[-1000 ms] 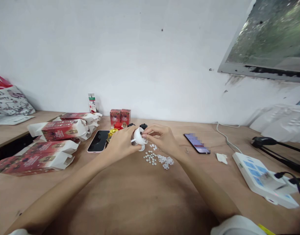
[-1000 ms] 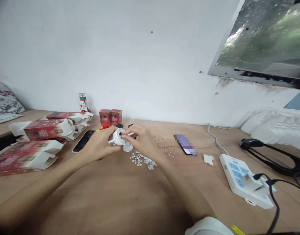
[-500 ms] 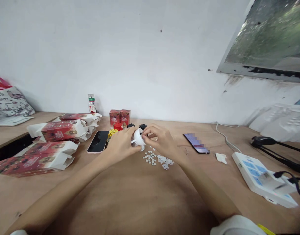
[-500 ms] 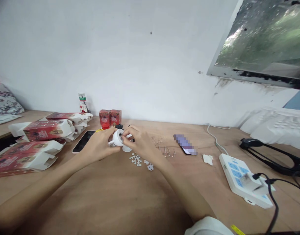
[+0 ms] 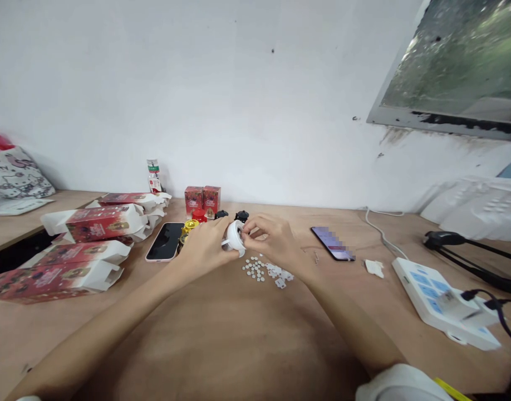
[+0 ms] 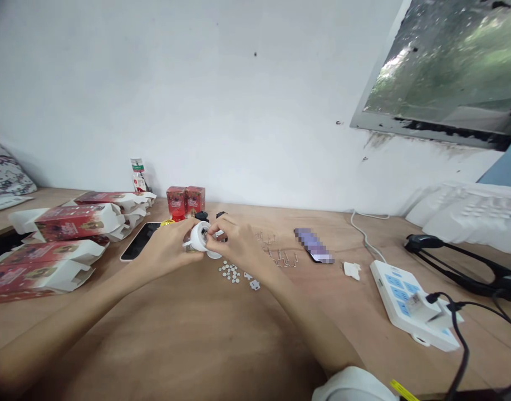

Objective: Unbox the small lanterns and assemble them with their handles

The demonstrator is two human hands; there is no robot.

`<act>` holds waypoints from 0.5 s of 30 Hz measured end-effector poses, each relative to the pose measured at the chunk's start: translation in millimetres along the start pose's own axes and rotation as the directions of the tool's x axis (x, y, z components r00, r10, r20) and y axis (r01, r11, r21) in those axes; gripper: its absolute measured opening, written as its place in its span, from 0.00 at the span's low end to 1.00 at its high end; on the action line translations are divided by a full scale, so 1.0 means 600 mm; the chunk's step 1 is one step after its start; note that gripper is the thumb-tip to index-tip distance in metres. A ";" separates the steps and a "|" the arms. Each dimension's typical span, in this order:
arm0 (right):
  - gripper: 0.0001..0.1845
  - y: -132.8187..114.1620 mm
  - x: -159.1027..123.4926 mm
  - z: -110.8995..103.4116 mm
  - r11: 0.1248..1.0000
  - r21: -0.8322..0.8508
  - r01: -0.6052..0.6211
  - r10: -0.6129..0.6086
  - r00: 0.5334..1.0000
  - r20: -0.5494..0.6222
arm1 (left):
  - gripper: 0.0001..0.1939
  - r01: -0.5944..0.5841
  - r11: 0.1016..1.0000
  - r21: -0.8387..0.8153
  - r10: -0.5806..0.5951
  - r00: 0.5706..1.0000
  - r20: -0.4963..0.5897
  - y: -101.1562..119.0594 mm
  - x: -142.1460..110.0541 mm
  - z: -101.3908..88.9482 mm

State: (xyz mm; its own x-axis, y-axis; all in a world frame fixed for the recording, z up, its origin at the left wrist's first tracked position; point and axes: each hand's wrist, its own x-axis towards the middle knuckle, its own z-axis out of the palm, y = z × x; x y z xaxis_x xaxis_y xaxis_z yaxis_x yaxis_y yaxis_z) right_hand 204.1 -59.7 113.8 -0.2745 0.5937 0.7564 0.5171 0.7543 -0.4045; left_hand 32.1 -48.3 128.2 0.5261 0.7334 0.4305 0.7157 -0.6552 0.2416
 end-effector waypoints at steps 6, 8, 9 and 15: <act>0.05 0.000 0.002 -0.006 1.000 -0.001 0.000 0.000 1.000 0.012 | 0.11 0.012 0.996 -0.093 -0.012 1.000 0.000 -0.001 0.003 -0.005; 0.04 0.000 0.005 -0.014 0.998 0.009 0.065 -0.065 0.997 0.040 | 0.11 0.021 0.965 -0.260 -0.006 0.998 0.060 -0.008 0.006 -0.010; 0.04 -0.001 0.006 -0.019 0.994 0.014 0.106 -0.107 0.992 0.065 | 0.12 0.047 0.925 -0.377 0.001 0.992 0.126 -0.012 0.007 -0.013; 0.08 -0.004 0.003 -0.035 0.949 0.162 0.271 -0.292 0.947 0.129 | 0.18 0.458 0.443 -0.771 0.123 0.821 0.558 -0.029 0.010 -0.025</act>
State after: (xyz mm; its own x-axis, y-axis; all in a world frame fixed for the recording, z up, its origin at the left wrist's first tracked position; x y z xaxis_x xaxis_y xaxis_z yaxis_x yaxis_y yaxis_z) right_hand 219.2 -66.2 127.1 -0.5162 0.3782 0.7685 0.2850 0.9219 -0.2623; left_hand 16.1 -35.1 140.1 0.7760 0.6223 -0.1022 0.2039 -0.0942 0.9745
